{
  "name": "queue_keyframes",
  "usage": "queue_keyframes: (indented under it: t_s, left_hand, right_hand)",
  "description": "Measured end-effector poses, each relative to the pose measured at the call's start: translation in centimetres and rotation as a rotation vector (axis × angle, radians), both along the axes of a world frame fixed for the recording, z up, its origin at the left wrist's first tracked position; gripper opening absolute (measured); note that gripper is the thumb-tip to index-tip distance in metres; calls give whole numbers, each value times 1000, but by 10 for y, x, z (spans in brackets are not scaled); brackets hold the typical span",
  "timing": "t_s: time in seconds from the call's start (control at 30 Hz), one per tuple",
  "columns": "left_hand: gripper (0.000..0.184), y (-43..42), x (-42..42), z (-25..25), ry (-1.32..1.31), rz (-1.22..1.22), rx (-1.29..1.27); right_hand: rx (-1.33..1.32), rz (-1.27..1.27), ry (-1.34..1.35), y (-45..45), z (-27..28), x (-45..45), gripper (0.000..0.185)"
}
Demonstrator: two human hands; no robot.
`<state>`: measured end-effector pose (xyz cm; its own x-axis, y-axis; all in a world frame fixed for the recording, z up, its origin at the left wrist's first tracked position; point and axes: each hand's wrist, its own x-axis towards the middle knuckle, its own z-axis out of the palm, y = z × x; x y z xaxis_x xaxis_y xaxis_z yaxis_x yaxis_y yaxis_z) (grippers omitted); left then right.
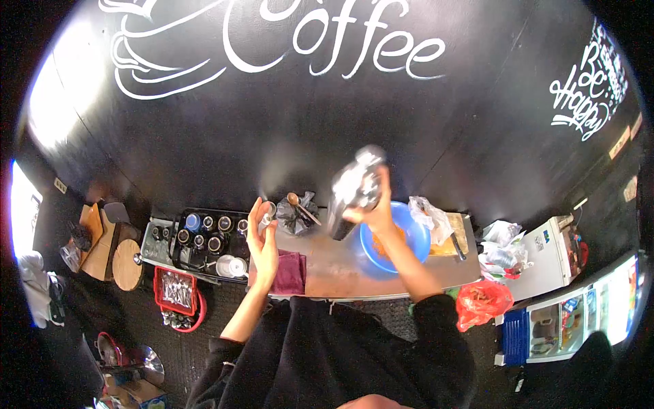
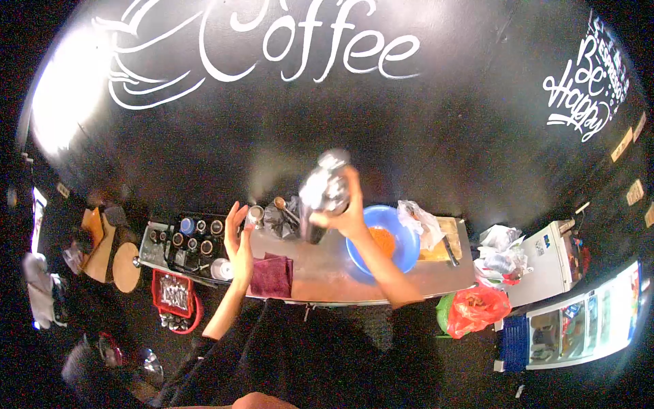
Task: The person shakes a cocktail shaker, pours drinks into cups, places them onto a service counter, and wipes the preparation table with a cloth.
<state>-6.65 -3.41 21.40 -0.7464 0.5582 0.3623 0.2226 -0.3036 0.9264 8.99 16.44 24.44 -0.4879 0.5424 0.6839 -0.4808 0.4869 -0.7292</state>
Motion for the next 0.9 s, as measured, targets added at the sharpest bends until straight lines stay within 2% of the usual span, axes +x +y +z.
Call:
queue_keyframes:
  t_s: [0.03,0.07,0.13,0.17,0.2,0.23,0.3,0.33,0.4,0.47,0.53,0.6,0.67,0.7,0.77,0.8,0.83,0.87,0.9]
  left_hand:
    - [52,0,-1,2,32,6,-2]
    - [52,1,-2,5,62,12,-2]
    - [52,-2,-4,8,67,35,2]
    - [52,-4,-3,6,59,68,4]
    - [50,-3,-4,1,37,75,48]
    - [50,-5,-3,-2,18,60,34]
    - [49,-6,-6,-1,13,41,15]
    - [48,-6,-7,-1,24,37,15]
    - [48,-4,-10,3,35,28,23]
    - [48,-6,-9,6,2,58,54]
    - [48,-9,-6,5,5,70,8]
    - [47,-6,-9,5,47,-15,33]
    - [48,-4,-10,12,64,-21,18]
    - [47,-4,-10,13,58,-7,34]
    - [47,-5,-9,13,34,10,50]
    - [47,-5,-9,11,28,13,51]
    - [47,-5,-8,7,20,3,44]
    - [47,-7,-8,3,17,-11,30]
    - [49,-6,-9,1,13,-33,78]
  right_hand:
    - [260,-79,-119,-4,8,3,88]
    - [262,-87,-111,-4,9,1,88]
    - [-577,75,250,-5,6,-2,88]
    - [-738,336,550,4,5,-3,88]
    - [-836,354,663,-11,22,-7,85]
    - [-676,160,401,-14,0,-10,87]
    - [46,-51,-85,-13,-13,-1,99]
    - [136,52,-243,-19,-11,4,102]
    - [56,-86,-145,-11,-25,6,100]
    - [-558,161,349,-21,16,-6,88]
    - [-565,234,399,-13,24,-10,71]
    - [139,-206,-13,-13,3,-4,86]
    - [415,67,-348,-18,3,8,108]
    - [417,-65,-302,-19,2,11,107]
    - [-285,-2,127,-20,-3,-1,103]
    - [-631,49,306,-32,19,-4,102]
    - [-686,227,363,-26,19,-2,95]
    - [-694,230,361,-23,15,5,95]
    - [-166,46,97,-22,14,12,91]
